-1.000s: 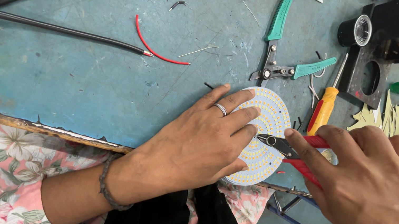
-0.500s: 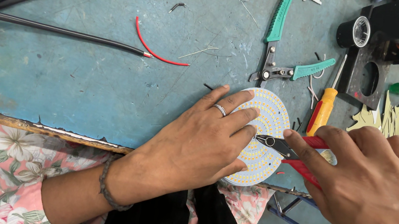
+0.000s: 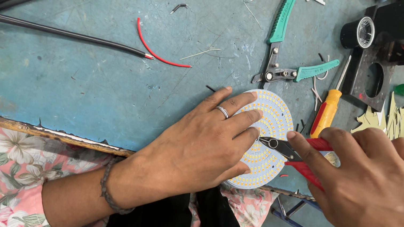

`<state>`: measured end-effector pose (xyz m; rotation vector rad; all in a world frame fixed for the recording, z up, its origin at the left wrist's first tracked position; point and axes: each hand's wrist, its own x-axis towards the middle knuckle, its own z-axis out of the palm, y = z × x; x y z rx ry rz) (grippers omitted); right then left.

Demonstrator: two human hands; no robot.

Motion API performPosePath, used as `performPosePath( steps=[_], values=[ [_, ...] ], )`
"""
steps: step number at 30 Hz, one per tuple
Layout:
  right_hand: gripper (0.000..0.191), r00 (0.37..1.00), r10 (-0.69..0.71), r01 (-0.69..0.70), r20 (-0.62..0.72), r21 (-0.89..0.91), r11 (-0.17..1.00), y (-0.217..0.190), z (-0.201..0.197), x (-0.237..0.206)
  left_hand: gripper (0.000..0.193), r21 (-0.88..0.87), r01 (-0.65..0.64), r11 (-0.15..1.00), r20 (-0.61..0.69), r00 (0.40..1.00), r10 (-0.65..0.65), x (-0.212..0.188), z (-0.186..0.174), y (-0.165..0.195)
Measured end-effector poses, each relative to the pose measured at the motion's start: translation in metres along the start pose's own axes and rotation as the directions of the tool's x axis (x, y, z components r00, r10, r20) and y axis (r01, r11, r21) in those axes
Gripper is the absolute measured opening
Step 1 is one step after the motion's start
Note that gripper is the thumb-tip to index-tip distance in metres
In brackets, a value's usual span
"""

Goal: The person solders wires onto a round LED light board at a workbench. They hold the board steady with one hand while applying a soldering iron to its contact points, periodically dipping the iron or wire into a small container of flux and using pliers to position components.

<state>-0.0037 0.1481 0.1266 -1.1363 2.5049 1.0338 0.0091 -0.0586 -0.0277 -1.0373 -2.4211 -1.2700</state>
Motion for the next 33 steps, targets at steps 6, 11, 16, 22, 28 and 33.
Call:
performPosePath(
  steps=[6, 11, 16, 22, 28, 33],
  values=[
    [0.064, 0.999, -0.013, 0.013, -0.033, -0.006, 1.000, -0.004, -0.001, -0.001, 0.055, 0.003, 0.003, 1.000, 0.007, 1.000, -0.003, 0.001, 0.000, 0.002],
    [0.051, 0.996, -0.032, 0.030, -0.085, -0.021, 0.999, -0.008, -0.002, -0.004, 0.054, -0.021, 0.015, 1.000, -0.001, 1.000, -0.015, 0.002, 0.000, 0.002],
    [0.054, 0.997, -0.049, 0.045, -0.053, -0.080, 0.996, -0.010, 0.001, -0.007, 0.052, -0.017, 0.015, 1.000, -0.005, 1.000, -0.015, 0.001, 0.002, 0.002],
    [0.051, 0.998, -0.041, 0.039, -0.052, -0.048, 0.998, -0.010, 0.004, -0.014, 0.051, -0.011, 0.015, 1.000, -0.004, 1.000, -0.015, 0.003, 0.004, 0.007],
    [0.059, 0.999, -0.046, 0.046, 0.002, -0.122, 0.991, -0.008, 0.004, -0.020, 0.049, -0.012, 0.011, 1.000, 0.003, 1.000, -0.010, 0.004, 0.005, 0.011],
    [0.059, 0.981, 0.082, -0.070, -0.175, 0.073, 0.995, -0.006, 0.009, -0.032, 0.039, -0.010, 0.036, 0.999, -0.008, 0.999, -0.036, 0.007, 0.007, 0.020]
  ],
)
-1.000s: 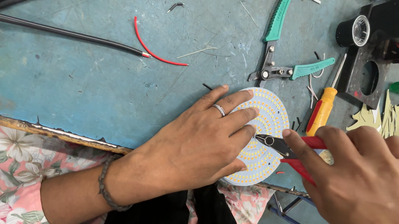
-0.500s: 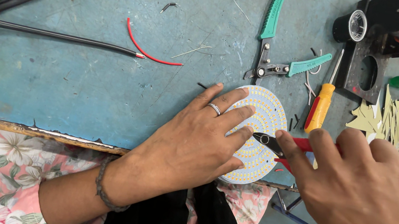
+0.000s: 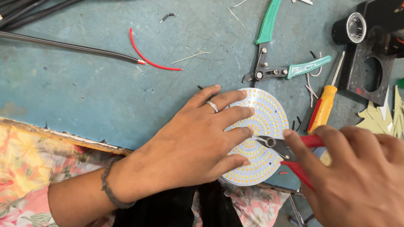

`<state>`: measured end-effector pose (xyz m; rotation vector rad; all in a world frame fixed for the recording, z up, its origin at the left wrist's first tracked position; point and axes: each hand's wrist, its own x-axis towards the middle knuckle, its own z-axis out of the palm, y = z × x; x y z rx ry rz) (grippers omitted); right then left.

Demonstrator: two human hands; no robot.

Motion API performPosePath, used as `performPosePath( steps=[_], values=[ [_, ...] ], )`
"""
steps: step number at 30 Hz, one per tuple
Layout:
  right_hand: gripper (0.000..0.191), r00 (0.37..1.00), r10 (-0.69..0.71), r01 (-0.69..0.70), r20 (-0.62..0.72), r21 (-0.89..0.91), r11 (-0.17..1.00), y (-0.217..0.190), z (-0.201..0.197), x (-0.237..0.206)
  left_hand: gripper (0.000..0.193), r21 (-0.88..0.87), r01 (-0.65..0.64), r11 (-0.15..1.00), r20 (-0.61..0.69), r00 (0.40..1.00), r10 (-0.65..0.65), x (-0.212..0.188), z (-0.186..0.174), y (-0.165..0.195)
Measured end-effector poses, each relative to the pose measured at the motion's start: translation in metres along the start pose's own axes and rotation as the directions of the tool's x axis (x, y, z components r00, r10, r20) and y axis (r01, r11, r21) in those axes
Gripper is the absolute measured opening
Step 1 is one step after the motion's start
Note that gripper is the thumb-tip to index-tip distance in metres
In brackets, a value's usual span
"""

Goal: The person solders wires onto a round LED light board at a workbench. They hold the board steady with one hand while applying a soldering iron to its contact points, periodically dipping the iron or wire into a small container of flux and using pliers to position components.

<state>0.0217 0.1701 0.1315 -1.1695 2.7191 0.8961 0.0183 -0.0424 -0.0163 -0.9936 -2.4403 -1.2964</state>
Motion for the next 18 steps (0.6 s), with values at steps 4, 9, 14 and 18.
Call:
performPosePath(
  steps=[4, 9, 14, 18],
  values=[
    [0.053, 0.983, 0.181, -0.177, -0.036, 0.092, 0.980, 0.006, 0.009, -0.025, 0.023, 0.094, 0.009, 0.996, -0.030, 1.000, -0.006, 0.007, 0.010, 0.014],
    [0.052, 0.938, 0.311, -0.278, -0.152, 0.203, 0.939, 0.017, 0.034, -0.058, 0.007, 0.352, -0.082, 0.932, 0.047, 0.996, 0.070, 0.027, 0.028, 0.033],
    [0.056, 0.893, 0.375, -0.276, -0.247, 0.358, 0.892, 0.021, 0.059, -0.086, 0.005, 0.407, -0.272, 0.872, 0.143, 0.962, 0.233, 0.044, 0.040, 0.044],
    [0.057, 0.849, 0.448, -0.232, -0.280, 0.564, 0.793, 0.016, 0.073, -0.103, 0.005, 0.422, -0.336, 0.842, 0.184, 0.941, 0.284, 0.048, 0.047, 0.049]
  ],
)
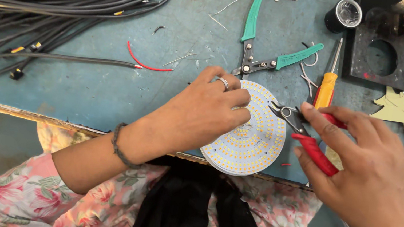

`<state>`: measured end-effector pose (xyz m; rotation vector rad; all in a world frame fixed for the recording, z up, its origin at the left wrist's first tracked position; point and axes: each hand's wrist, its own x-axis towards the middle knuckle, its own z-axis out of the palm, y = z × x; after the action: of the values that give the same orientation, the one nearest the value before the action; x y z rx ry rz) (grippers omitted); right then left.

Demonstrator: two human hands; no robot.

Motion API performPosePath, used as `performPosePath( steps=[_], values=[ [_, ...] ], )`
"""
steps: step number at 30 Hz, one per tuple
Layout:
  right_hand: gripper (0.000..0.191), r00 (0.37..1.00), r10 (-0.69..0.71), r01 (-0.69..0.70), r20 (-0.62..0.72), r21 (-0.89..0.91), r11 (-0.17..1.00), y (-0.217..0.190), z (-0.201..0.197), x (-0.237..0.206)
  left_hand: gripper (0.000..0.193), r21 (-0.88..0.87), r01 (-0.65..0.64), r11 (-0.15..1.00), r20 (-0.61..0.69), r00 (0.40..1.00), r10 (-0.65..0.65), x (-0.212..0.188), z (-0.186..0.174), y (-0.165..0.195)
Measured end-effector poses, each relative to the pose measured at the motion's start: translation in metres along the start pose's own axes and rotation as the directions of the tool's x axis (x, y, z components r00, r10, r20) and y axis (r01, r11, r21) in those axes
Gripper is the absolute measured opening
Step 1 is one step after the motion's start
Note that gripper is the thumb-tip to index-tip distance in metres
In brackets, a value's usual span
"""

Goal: The person solders wires onto a round LED light board at a workbench. They hold the board steady with one hand while applying a soldering iron to its contact points, periodically dipping the iron or wire into a small container of flux and using pliers to position components.

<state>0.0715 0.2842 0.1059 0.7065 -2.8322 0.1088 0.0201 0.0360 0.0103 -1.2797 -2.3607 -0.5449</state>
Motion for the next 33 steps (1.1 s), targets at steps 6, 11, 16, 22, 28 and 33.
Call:
performPosePath(
  steps=[6, 11, 16, 22, 28, 33],
  values=[
    [0.059, 0.995, 0.102, -0.101, -0.023, 0.020, 0.995, 0.006, 0.006, -0.018, 0.016, -0.089, -0.049, 0.995, -0.003, 0.999, 0.049, -0.001, 0.004, -0.003],
    [0.060, 0.987, 0.145, -0.141, -0.063, 0.065, 0.988, 0.005, 0.015, -0.015, 0.023, -0.207, -0.048, 0.977, -0.032, 0.999, 0.042, -0.009, 0.002, -0.003],
    [0.063, 0.975, 0.182, -0.161, -0.129, 0.156, 0.974, -0.005, 0.028, -0.008, 0.019, -0.269, 0.042, 0.962, -0.032, 0.998, -0.052, -0.008, 0.000, -0.003],
    [0.064, 0.950, 0.252, -0.202, -0.185, 0.249, 0.947, -0.013, 0.034, -0.012, 0.014, -0.301, 0.083, 0.950, -0.088, 0.990, -0.114, -0.010, 0.001, 0.009],
    [0.062, 0.935, 0.293, -0.232, -0.199, 0.281, 0.931, -0.011, 0.041, -0.009, 0.010, -0.305, 0.149, 0.941, -0.094, 0.978, -0.185, -0.011, 0.009, 0.014],
    [0.061, 0.929, 0.315, -0.239, -0.196, 0.332, 0.912, -0.006, 0.046, 0.002, 0.011, -0.350, 0.154, 0.924, -0.087, 0.977, -0.196, -0.009, 0.005, 0.015]
  ],
)
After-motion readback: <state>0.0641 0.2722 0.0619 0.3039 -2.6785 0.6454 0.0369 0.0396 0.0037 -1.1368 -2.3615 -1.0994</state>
